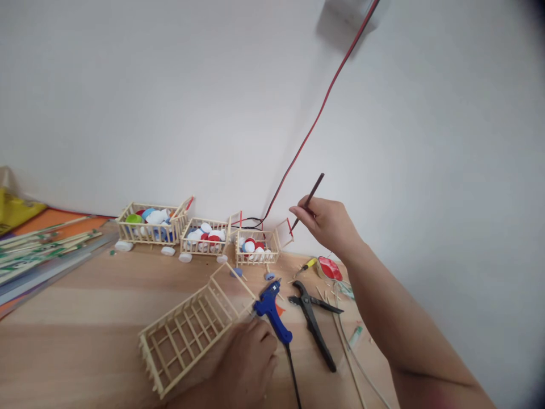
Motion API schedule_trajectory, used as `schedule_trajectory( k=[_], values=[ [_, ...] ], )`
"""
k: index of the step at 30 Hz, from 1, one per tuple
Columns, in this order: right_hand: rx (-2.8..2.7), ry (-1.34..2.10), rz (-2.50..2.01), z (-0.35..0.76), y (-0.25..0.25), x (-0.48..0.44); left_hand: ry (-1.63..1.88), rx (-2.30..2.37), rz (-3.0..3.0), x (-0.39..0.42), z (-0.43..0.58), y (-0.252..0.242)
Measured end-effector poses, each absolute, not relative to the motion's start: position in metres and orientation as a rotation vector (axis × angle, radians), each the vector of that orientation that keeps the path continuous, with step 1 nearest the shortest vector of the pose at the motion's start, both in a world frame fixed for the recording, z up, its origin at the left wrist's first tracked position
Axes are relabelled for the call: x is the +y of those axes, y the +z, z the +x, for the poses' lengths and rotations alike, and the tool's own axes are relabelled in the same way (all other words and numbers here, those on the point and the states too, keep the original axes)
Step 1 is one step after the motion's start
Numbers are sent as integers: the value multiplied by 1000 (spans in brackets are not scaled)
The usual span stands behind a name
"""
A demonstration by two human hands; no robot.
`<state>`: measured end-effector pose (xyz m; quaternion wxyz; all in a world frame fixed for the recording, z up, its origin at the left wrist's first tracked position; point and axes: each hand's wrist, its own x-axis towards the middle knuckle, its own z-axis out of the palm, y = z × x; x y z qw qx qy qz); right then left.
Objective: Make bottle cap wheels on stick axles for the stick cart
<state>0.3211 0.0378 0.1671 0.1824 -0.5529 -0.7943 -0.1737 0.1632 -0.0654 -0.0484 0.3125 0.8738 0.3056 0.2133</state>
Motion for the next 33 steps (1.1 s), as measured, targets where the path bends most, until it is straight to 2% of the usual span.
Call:
schedule_trajectory(
  k=[15, 33],
  values=[
    [-2342, -777, -1680, 308, 160, 56, 594, 785, 2329, -66, 162, -51],
    [-2218, -535, -1534, 324, 169, 40, 613, 784, 2319, -67, 163, -50]
  ],
)
